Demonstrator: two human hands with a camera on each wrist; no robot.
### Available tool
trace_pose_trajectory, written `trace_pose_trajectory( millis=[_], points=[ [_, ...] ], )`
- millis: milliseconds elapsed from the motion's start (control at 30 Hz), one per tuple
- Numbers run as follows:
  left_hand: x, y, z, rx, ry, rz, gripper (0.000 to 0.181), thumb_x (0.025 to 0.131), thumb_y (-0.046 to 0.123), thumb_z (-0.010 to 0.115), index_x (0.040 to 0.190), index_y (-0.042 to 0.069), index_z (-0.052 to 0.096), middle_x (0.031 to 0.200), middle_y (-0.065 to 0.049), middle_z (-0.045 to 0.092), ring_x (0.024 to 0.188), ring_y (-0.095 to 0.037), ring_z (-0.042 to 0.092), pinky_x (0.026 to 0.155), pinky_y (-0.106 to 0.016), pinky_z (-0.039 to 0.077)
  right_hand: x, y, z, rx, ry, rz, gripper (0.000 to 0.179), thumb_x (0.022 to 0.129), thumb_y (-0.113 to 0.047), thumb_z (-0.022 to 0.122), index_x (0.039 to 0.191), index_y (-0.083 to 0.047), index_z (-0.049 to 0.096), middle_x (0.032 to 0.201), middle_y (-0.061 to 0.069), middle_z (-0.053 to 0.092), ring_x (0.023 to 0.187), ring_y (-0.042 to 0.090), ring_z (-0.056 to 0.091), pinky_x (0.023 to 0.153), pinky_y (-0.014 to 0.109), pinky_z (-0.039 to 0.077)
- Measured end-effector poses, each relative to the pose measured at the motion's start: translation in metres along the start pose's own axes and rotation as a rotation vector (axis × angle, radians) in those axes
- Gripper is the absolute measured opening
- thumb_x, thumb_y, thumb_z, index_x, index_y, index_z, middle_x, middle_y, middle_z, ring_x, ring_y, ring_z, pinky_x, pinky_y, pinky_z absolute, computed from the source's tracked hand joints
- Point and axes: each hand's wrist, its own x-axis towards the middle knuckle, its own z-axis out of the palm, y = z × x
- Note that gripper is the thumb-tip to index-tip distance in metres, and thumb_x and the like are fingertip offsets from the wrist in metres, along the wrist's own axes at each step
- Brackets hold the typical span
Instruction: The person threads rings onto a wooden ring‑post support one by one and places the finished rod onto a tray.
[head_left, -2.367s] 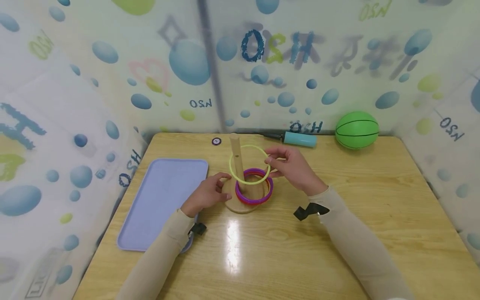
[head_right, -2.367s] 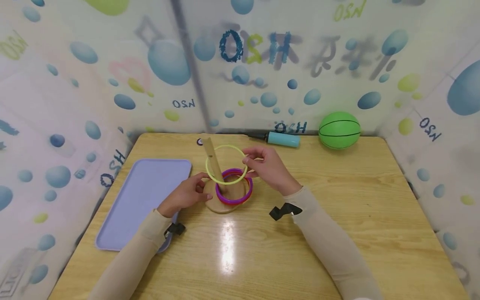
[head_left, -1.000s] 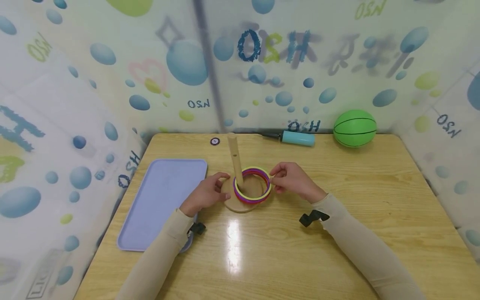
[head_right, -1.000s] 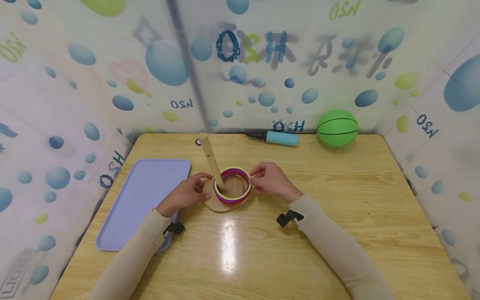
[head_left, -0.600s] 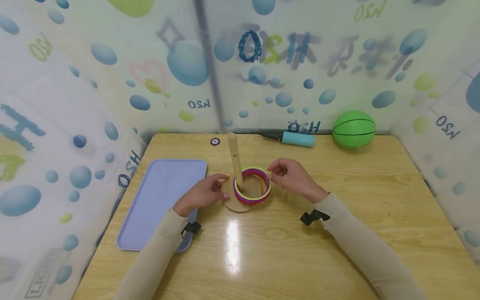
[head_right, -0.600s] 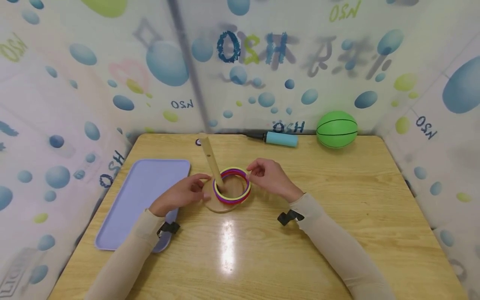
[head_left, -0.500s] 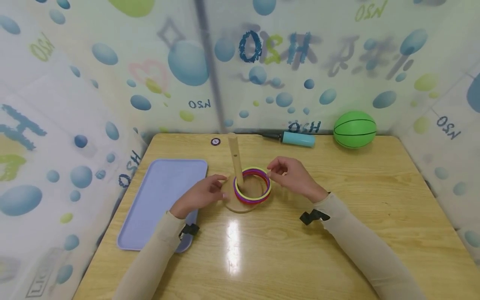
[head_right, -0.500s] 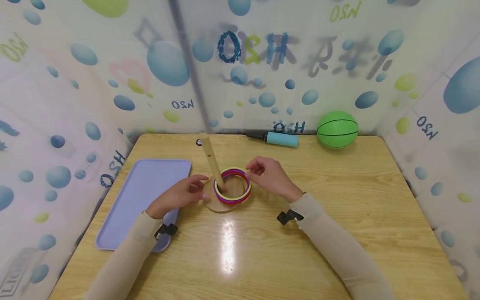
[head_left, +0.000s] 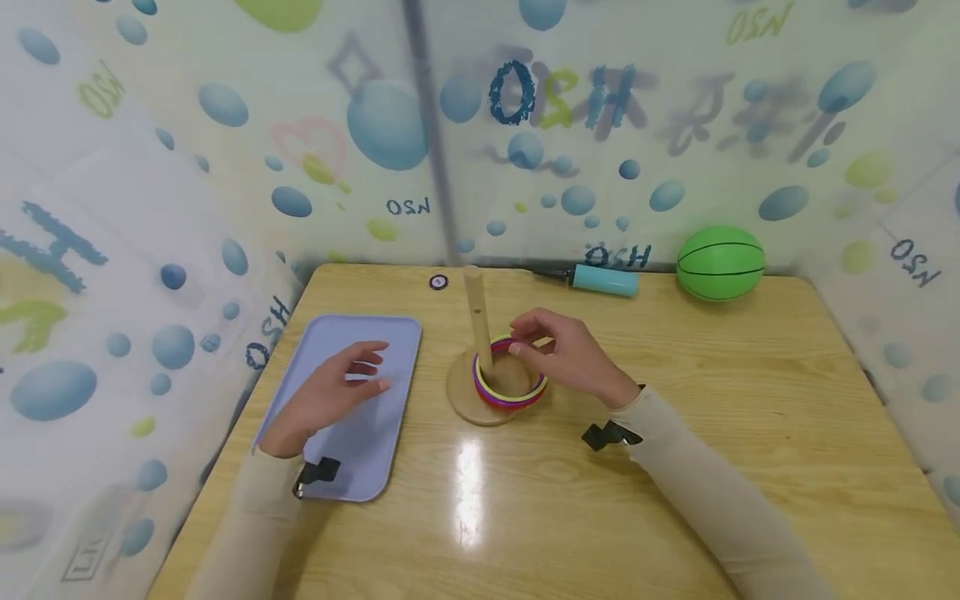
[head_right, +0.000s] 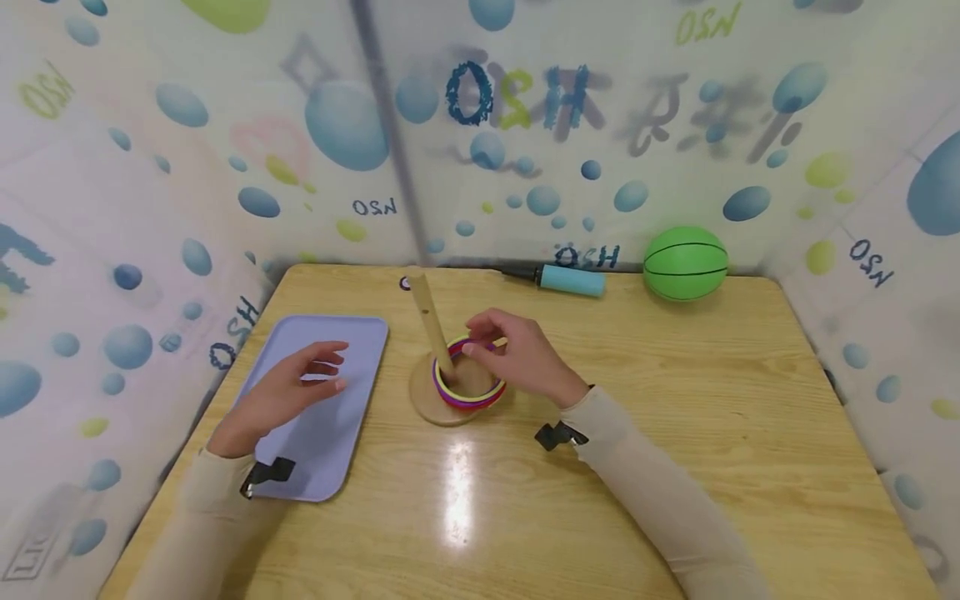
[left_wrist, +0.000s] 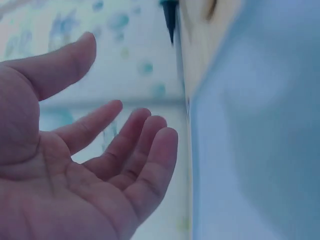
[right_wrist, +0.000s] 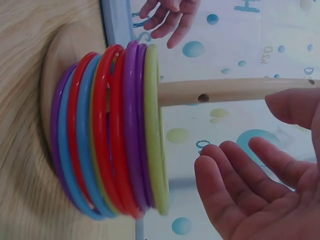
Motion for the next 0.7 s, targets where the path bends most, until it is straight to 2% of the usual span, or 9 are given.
trace_pose_trajectory(
  millis=[133,233,300,467,533,700],
  points=[
    [-0.009,-0.021,-0.028,0.014,0.042,-0.046,0.065,0.103,0.031,0.071,0.159,0.011,0.045,0.149,-0.024,0.056,0.138,-0.044,0.055,0.111,-0.061,0.047,0.008,-0.004,0.009,0.057,-0.004,-0.023,0.036,0.101,-0.024,0.074,0.134,-0.011,0.066,0.129,0.008,0.072,0.118,0.023,0.069,0.094,0.051,0.060],
    [-0.017,-0.035,-0.047,0.016,0.071,-0.101,0.067,0.104,0.033,0.070,0.162,0.012,0.042,0.152,-0.025,0.053,0.141,-0.044,0.051,0.111,-0.058,0.047,0.015,-0.007,0.017,0.098,-0.009,-0.028,0.041,0.101,-0.023,0.074,0.138,-0.011,0.063,0.130,0.007,0.071,0.120,0.024,0.069,0.095,0.049,0.061],
    [-0.021,-0.044,-0.058,0.019,0.084,-0.120,0.069,0.104,0.034,0.070,0.163,0.011,0.040,0.154,-0.026,0.051,0.143,-0.045,0.049,0.109,-0.041,0.051,0.019,-0.008,0.023,0.124,-0.010,-0.030,0.044,0.100,-0.021,0.074,0.141,-0.011,0.061,0.131,0.008,0.070,0.121,0.027,0.070,0.096,0.049,0.060],
    [-0.026,-0.063,-0.078,0.026,0.075,-0.198,0.074,0.105,0.037,0.067,0.165,0.009,0.033,0.160,-0.032,0.042,0.148,-0.052,0.040,0.114,-0.050,0.047,0.025,-0.008,0.030,0.176,-0.009,-0.029,0.043,0.100,-0.018,0.074,0.140,-0.011,0.061,0.130,0.009,0.070,0.120,0.027,0.070,0.098,0.051,0.059],
    [-0.028,-0.070,-0.084,0.025,0.065,-0.237,0.076,0.106,0.039,0.064,0.166,0.007,0.031,0.161,-0.034,0.038,0.149,-0.055,0.036,0.113,-0.068,0.039,0.026,-0.008,0.032,0.194,-0.017,-0.017,0.040,0.100,-0.018,0.073,0.139,-0.011,0.062,0.128,0.008,0.071,0.120,0.026,0.069,0.099,0.050,0.059],
    [-0.033,-0.085,-0.091,0.017,0.028,-0.293,0.077,0.107,0.039,0.063,0.166,0.002,0.028,0.162,-0.037,0.033,0.149,-0.058,0.034,0.113,-0.067,0.039,0.027,-0.008,0.038,0.173,-0.036,-0.007,0.038,0.102,-0.023,0.073,0.136,-0.008,0.064,0.127,0.010,0.072,0.118,0.026,0.069,0.099,0.049,0.059]
  ],
)
